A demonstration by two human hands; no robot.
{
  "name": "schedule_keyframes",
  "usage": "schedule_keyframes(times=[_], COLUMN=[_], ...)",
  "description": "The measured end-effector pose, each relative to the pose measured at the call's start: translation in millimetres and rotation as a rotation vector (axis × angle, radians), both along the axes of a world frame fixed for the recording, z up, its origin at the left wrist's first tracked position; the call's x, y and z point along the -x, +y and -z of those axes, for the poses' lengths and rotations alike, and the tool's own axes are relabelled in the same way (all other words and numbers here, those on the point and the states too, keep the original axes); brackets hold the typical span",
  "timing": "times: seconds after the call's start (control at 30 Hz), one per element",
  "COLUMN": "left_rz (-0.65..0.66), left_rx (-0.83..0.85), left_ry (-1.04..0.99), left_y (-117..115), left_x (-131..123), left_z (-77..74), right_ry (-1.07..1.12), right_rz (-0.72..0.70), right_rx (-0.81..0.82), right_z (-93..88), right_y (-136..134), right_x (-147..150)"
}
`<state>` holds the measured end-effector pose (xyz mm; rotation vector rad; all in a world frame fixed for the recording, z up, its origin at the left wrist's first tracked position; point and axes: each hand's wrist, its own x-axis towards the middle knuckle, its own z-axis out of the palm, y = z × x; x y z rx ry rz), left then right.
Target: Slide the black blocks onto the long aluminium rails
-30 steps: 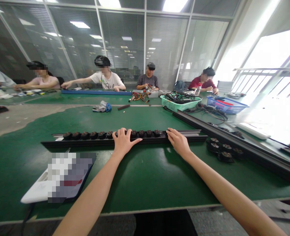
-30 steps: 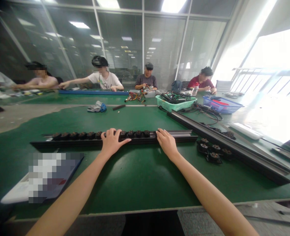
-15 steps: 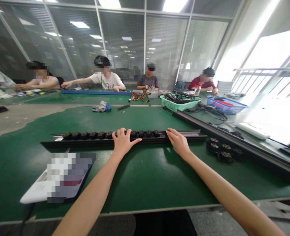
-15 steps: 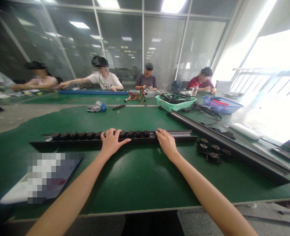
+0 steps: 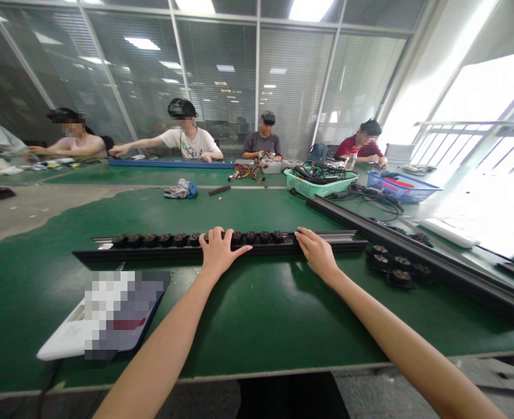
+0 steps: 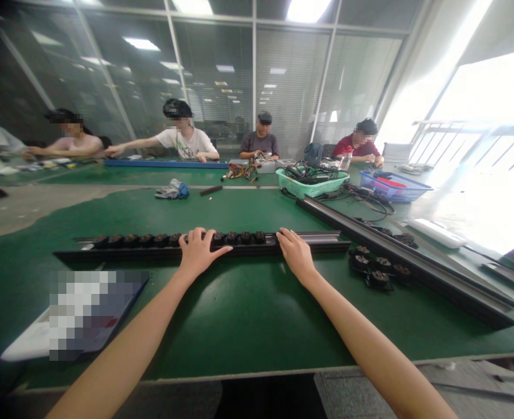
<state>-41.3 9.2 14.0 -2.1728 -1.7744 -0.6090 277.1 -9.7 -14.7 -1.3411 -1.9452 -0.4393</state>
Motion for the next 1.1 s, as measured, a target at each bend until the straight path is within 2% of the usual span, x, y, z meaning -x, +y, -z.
schedule_keyframes(times=[1.1], left_rz=[-0.009], left_rx=[0.006], left_ry=[0.012], left_y=[-2.0], left_x=[0.0], left_z=[-0.9], right_ry=[-0.053], right_rz=[-0.026], right_rx=[0.037], right_z=[2.5], right_y=[4.2], right_x=[-5.8])
